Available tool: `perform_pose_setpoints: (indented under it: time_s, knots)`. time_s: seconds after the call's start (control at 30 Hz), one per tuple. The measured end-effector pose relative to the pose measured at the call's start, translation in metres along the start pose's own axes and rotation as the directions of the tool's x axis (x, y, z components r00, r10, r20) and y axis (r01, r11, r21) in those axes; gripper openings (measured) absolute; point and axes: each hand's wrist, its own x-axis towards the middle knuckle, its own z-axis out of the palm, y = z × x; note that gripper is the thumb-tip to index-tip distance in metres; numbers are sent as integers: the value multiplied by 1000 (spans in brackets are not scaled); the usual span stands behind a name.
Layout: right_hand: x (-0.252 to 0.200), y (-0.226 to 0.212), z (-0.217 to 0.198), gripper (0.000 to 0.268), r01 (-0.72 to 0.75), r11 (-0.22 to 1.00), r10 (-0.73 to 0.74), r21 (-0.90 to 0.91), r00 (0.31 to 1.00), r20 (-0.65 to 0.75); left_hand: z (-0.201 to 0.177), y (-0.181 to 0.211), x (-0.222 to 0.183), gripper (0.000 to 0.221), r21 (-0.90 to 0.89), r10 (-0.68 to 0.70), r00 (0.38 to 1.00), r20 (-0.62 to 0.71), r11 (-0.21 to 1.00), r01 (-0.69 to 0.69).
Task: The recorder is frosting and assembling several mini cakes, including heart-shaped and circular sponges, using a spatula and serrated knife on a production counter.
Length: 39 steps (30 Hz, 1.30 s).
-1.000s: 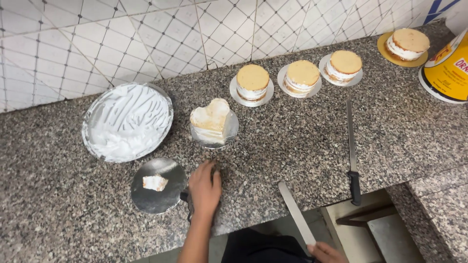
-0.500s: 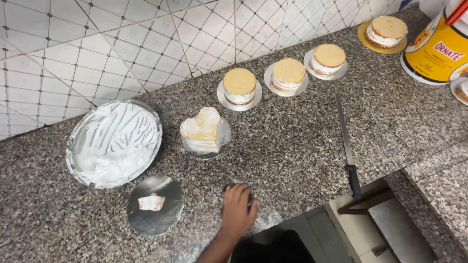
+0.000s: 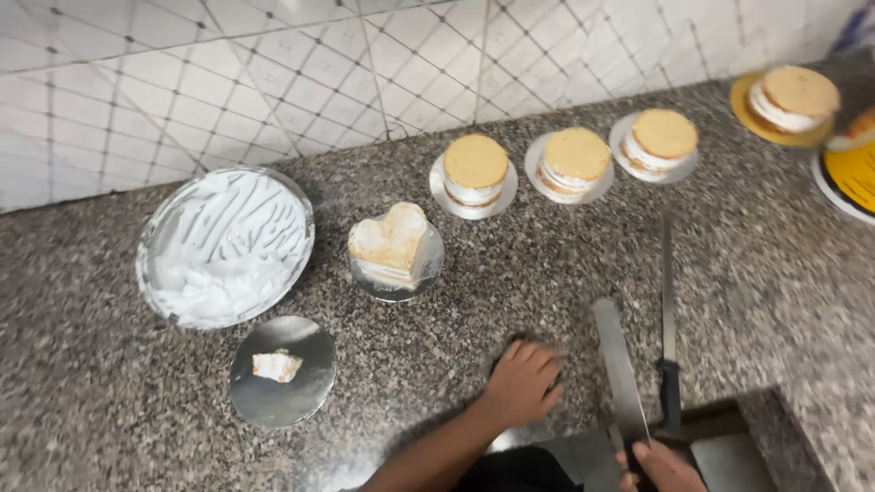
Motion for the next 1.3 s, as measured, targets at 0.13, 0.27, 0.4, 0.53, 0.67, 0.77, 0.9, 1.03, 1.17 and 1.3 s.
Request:
perform_pose_setpoints:
  time_s: [0.13,0.27,0.4,0.53,0.67,0.77,0.9,1.03,1.17,1.3]
  knots:
    - [18,-87,47,42,92,994,-82,-66,986,143,-29,17,-45,35,6,-87,989,-123,996,88]
    - [-8,-175,113,44,-79,927,130,-365,985,117,-15,-15,-136,41,116,-261,910,-321,943,312]
    - [5,-220,148,40,-162,881,260,-444,951,169,-70,-22,-204,22,126,-619,585,-524,623,772]
    - [41,-236,161,42,-59,788,251,-613,940,232,-113,-36,-269,18,205,-460,318,-829,278,938]
    - [48,-257,176,38,-58,754,255,-654,944,210,-143,-83,-319,33,168,-280,120,-952,-154,974]
    - [64,-259,184,35,-38,771,248,-636,937,245,-175,-146,-376,39,83,-230,36,-973,-196,977]
    - [46,-282,200,34,-116,777,299,-618,933,201,-191,-192,-396,54,-70,-158,-66,-985,16,997]
    - [50,-295,213,32,-33,811,245,-585,926,287,-208,-97,-229,46,-11,-184,-4,-983,35,999]
    - [64,-306,234,29,59,827,192,-559,905,379,-106,-86,-151,43,-329,-455,-128,-881,395,858]
    - [86,-310,248,23,120,893,136,-433,846,515,-45,-44,-13,40,-578,-866,221,-449,470,667]
